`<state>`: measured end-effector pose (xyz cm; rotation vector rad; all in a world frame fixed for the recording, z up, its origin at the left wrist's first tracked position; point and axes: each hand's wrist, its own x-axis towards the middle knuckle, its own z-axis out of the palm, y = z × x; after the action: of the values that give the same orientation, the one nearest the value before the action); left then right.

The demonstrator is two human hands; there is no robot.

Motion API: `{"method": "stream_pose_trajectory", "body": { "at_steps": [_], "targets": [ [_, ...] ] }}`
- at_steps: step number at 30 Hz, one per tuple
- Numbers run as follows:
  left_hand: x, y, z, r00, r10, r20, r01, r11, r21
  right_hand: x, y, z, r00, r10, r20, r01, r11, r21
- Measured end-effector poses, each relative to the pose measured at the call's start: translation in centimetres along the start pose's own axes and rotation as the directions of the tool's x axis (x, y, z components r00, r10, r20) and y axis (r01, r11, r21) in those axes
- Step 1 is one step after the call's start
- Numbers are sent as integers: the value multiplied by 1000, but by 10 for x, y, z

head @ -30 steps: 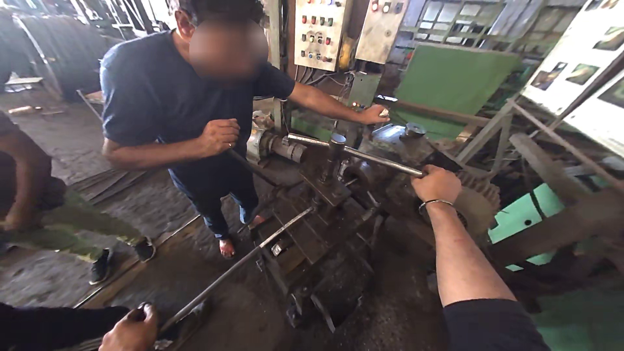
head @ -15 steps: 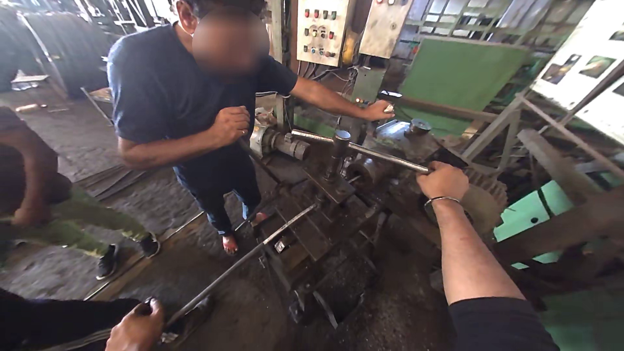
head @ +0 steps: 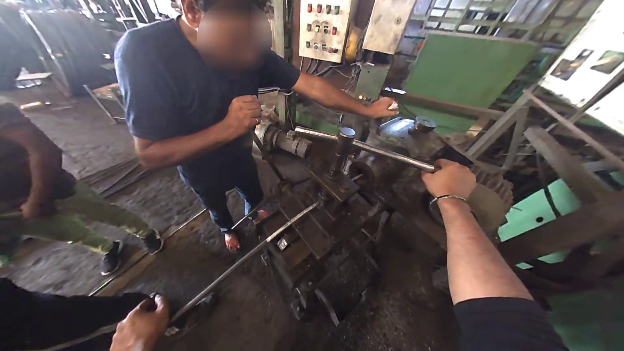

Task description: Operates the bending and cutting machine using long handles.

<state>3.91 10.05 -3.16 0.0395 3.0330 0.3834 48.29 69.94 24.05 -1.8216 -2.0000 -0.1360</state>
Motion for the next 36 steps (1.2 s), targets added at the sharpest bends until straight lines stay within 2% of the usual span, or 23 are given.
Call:
{"method": "stream_pose_trajectory", "body": {
  "at_steps": [36],
  "targets": [
    [-5, 9, 1, 1000, -1, -19, 1, 1000, -3, 6, 1, 2, 1000, 27, 10, -27, 1000, 14]
  ]
}}
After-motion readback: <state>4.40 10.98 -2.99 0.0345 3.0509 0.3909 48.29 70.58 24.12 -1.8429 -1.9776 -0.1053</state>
